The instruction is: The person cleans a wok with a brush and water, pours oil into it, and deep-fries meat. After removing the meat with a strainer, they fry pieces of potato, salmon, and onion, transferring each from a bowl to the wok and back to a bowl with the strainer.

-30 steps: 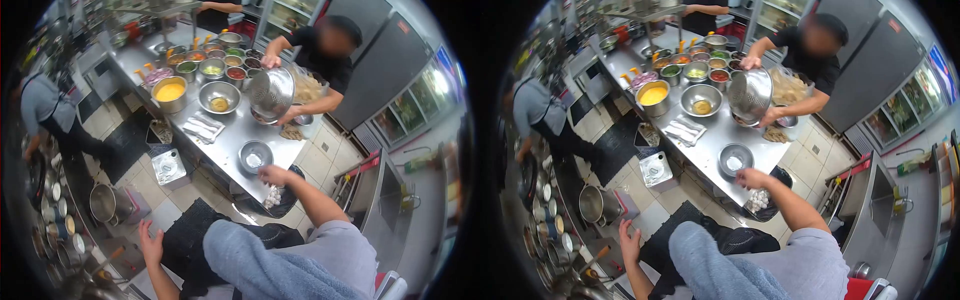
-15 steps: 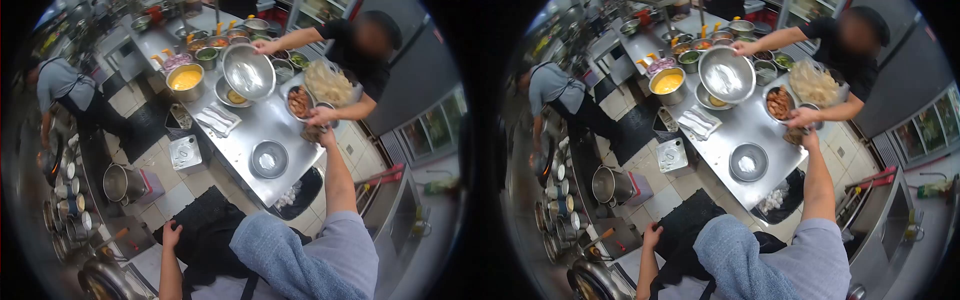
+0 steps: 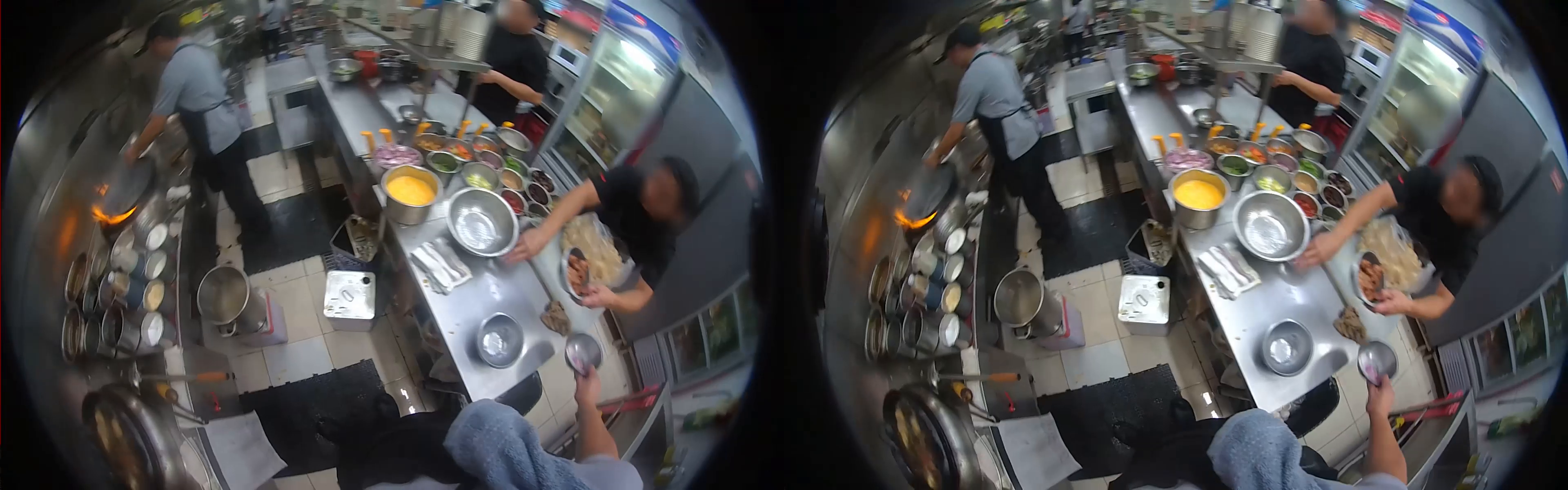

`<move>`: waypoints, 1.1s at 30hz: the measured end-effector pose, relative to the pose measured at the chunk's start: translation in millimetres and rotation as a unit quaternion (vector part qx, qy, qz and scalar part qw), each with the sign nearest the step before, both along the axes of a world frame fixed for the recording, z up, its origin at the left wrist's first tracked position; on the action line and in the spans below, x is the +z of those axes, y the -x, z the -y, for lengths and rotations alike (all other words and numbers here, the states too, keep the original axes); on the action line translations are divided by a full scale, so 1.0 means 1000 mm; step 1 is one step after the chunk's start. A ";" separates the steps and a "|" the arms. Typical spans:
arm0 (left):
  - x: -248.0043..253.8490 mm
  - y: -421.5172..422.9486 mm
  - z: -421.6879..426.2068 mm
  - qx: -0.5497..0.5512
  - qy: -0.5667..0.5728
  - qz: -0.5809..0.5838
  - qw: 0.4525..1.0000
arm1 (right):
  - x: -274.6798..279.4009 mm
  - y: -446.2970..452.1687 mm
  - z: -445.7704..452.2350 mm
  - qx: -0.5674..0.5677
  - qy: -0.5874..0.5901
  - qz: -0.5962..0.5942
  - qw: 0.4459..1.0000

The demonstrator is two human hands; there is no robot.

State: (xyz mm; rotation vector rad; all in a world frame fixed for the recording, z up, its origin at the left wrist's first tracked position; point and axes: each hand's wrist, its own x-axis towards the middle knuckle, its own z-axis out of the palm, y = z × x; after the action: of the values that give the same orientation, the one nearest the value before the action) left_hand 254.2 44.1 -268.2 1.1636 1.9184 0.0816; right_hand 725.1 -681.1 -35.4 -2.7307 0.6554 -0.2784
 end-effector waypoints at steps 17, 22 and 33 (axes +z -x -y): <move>0.020 -0.092 0.019 0.201 -0.015 0.417 0.886 | 0.097 -0.078 -0.482 0.751 -0.129 0.005 0.647; 0.065 0.003 0.019 -0.061 -0.219 0.014 0.974 | 0.118 0.008 -0.644 0.863 -0.217 0.004 0.457; 0.293 0.144 0.080 0.143 -0.410 -0.106 0.895 | 0.109 0.129 -0.804 0.960 -0.114 -0.036 0.252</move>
State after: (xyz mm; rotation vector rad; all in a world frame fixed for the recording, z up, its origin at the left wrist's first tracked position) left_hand 109.9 -35.6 24.6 1.4372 2.3164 1.0493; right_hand 596.4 123.4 73.5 -1.2245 -2.3147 0.5175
